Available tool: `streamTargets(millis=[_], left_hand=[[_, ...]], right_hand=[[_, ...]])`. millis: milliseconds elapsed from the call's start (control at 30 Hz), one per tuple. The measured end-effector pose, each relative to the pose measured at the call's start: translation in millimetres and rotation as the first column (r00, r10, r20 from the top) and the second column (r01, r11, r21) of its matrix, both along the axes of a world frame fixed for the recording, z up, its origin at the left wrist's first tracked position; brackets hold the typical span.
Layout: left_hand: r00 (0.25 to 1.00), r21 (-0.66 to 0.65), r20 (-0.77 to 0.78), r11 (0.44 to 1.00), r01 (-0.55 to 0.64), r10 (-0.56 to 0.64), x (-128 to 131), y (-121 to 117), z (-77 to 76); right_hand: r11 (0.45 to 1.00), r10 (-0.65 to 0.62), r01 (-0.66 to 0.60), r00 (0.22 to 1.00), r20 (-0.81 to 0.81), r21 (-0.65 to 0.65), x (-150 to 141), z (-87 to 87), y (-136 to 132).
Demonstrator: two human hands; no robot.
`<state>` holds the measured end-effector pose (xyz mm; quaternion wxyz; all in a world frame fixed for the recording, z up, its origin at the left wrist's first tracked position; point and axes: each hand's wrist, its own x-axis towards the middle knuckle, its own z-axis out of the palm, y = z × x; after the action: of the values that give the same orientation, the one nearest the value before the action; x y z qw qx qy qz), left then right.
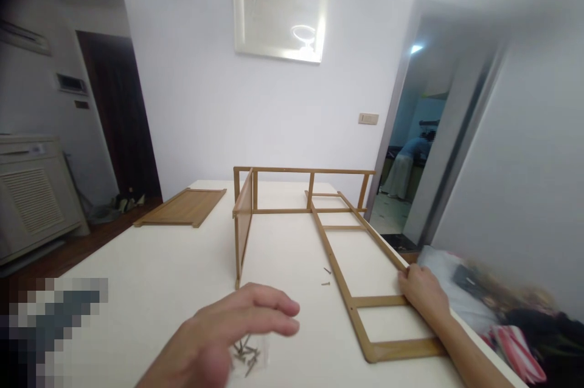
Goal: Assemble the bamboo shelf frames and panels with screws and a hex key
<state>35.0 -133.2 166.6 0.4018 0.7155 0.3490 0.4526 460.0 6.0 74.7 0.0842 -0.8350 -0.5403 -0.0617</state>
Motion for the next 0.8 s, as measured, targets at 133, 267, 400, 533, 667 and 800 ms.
streamTargets(millis=[133,267,400,533,667,800], left_hand=[[0.928,-0.082,-0.280,0.957,-0.280,0.247,-17.2,49.9,-5.8],[0.714,0.037,-0.517,0.846,-0.531,0.471,-44.8,106.7,-64.9],[0.610,0.137,-0.633,0.845,-0.518,0.477,-60.7,137.2,-103.8],[0.596,0.212,-0.667,0.880,-0.424,0.448,-57.7,142.9,-116.5],[0.549,0.222,-0.715,0.885,-0.408,0.432,-56.8,144.7,-122.3],[0.555,0.243,-0.707,0.887,-0.392,0.439,-60.0,146.1,-127.2]], right_hand=[[0.999,0.033,-0.033,0.999,0.013,-0.003,14.7,-0.1,6.8],[0.995,0.054,-0.064,0.991,0.121,0.080,2.1,9.8,5.1],[0.966,0.171,-0.212,0.952,0.253,0.144,-42.6,21.6,1.3],[0.959,0.167,-0.227,0.936,0.309,0.168,-73.8,28.6,0.7],[0.994,0.018,-0.042,0.972,0.233,0.099,-50.2,28.6,-1.3],[0.997,-0.025,0.023,0.999,-0.032,-0.068,-6.6,22.4,-10.1]])
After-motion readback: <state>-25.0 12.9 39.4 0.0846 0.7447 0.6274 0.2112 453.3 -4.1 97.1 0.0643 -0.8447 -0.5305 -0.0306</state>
